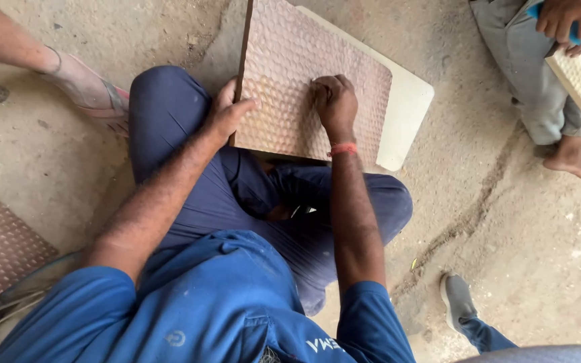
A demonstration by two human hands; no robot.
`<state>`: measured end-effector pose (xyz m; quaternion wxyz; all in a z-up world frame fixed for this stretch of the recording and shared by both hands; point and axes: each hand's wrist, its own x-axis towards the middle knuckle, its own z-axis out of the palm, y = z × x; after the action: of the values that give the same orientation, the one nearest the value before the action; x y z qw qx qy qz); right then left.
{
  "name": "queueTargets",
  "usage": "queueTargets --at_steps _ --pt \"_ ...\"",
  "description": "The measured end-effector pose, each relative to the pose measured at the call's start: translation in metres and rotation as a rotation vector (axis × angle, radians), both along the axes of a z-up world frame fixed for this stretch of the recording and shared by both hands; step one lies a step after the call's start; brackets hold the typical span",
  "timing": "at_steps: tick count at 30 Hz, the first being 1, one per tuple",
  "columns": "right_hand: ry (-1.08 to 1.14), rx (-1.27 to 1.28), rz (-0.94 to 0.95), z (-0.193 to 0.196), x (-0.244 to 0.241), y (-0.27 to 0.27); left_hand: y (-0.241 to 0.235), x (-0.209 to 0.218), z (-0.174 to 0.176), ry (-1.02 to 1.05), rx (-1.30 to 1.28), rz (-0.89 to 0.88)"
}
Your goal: The person sits on the floor holding a carved wooden panel on their lap and rubs its textured surface with a small handheld scraper, working across different areas and repositioning the panel to treat the raised pattern.
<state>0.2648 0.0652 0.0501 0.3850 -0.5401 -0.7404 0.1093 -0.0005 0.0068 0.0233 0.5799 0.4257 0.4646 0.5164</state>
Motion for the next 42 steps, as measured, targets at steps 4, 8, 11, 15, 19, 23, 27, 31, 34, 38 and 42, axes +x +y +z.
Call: queueTargets --at_steps 4,8,11,15,19,23,27,31,34,38,42 --pt "-0.083 0.005 0.000 -0.001 -0.008 -0.004 -0.002 -0.001 0.002 0.038 0.001 -0.004" --pt "-0.199 -0.103 0.165 0.004 0.021 -0.002 -0.007 0.000 0.016 -0.048 -0.034 -0.010" --pt "0.043 -0.052 0.075 -0.006 0.035 -0.005 -0.006 0.002 0.017 -0.027 -0.062 -0.004" --pt "0.196 -0.219 -0.112 -0.010 0.029 -0.002 -0.010 0.004 0.024 -0.075 -0.098 0.002" --pt "0.077 -0.066 -0.062 -0.013 0.010 0.003 -0.011 0.003 0.031 -0.049 -0.123 0.001" --pt "0.068 -0.051 -0.082 -0.035 0.008 0.005 -0.011 -0.001 0.014 -0.054 -0.110 -0.013" --pt "-0.110 -0.201 0.001 -0.026 0.014 0.013 -0.011 0.000 0.024 -0.055 -0.158 0.001" --pt "-0.101 -0.180 -0.054 -0.025 0.005 0.003 -0.009 -0.006 0.019 -0.059 -0.140 0.006" --pt "0.018 -0.093 -0.167 -0.012 -0.005 -0.004 -0.009 0.001 0.030 -0.080 -0.104 -0.002" --pt "0.082 -0.117 -0.160 -0.016 0.000 -0.001 -0.013 -0.001 0.025 -0.095 -0.114 0.004" --pt "-0.011 -0.233 -0.061 -0.014 0.002 0.003 -0.016 -0.003 0.025 -0.069 -0.118 0.003"
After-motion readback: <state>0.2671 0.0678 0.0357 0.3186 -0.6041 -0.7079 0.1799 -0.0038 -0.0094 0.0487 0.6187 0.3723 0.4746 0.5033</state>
